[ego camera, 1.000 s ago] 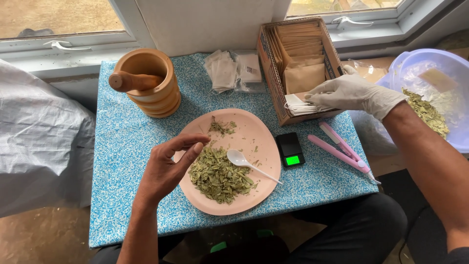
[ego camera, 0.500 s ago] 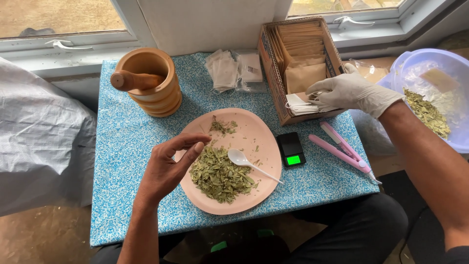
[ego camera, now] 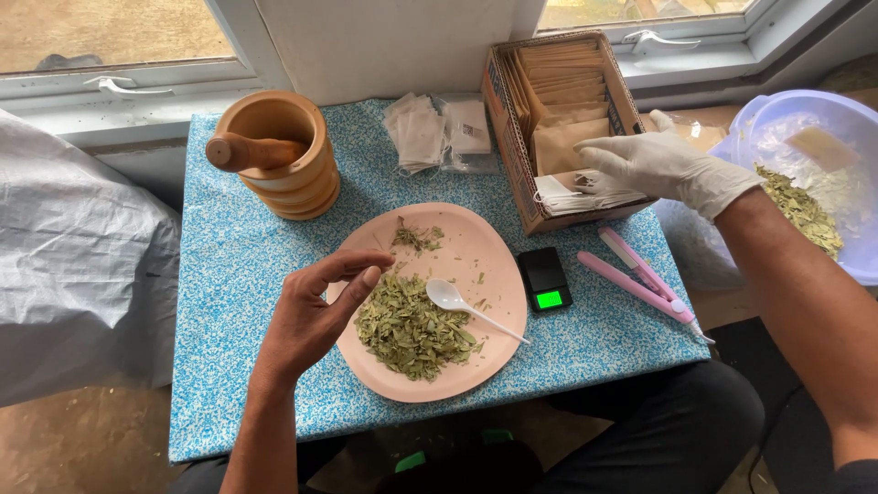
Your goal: Filling small tea bags with dried leaves using a spoon and sealing them with a handheld heat sealer.
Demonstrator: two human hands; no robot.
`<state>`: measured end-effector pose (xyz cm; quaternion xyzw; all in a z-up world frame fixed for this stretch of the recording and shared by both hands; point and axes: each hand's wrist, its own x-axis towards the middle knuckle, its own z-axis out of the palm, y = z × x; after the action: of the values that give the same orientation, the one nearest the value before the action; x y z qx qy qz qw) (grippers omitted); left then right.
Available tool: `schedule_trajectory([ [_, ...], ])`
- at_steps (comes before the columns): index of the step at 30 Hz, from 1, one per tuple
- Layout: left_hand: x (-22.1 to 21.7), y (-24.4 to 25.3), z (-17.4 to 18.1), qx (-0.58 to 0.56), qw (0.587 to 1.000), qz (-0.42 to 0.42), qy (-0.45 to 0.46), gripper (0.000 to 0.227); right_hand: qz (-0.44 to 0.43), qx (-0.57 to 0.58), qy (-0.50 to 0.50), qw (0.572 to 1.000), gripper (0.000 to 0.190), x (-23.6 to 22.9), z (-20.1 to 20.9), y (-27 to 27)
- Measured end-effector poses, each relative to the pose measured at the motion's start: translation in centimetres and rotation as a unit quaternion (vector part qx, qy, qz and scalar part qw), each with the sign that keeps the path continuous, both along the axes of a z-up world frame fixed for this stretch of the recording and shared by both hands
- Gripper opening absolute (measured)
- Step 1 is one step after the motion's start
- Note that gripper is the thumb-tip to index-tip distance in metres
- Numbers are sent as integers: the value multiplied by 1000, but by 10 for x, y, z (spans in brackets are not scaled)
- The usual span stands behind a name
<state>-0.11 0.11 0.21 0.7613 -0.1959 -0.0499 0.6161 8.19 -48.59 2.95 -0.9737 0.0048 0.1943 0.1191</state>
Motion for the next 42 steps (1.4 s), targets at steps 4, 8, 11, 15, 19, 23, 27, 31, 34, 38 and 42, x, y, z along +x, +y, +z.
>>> schedule_trajectory([
  [4,3,3,-1,72,997,5,-9,26,-20,-29,4,999,86,3,21,13],
  [8,5,8,-6,82,996,9,-31,24,96,86,-224,966,78,-23,38,20],
  [11,6,11,-5,103,993,16,-54,24,168,164,-359,903,67,-51,41,43],
  [15,5,17,-2,181,978,22,-99,27,180,323,-406,836,27,-94,14,88],
  [19,-3,17,0,119,988,60,-74,24,87,405,-345,842,29,-121,-19,147],
  [23,-11,25,-13,145,984,72,-69,25,116,411,-274,862,32,-128,-53,172],
  [27,-15,35,-20,193,974,71,-90,26,101,400,-265,871,26,-123,-61,186],
  [31,-15,37,-25,219,966,83,-105,25,91,398,-252,877,25,-123,-68,186],
  [34,-16,37,-25,214,966,77,-125,24,71,389,-243,886,24,-125,-73,187],
  [38,-15,36,-30,215,966,71,-122,23,81,392,-235,886,25,-131,-71,191],
  [42,-14,33,-26,199,971,67,-115,23,81,397,-232,884,25,-131,-73,190],
])
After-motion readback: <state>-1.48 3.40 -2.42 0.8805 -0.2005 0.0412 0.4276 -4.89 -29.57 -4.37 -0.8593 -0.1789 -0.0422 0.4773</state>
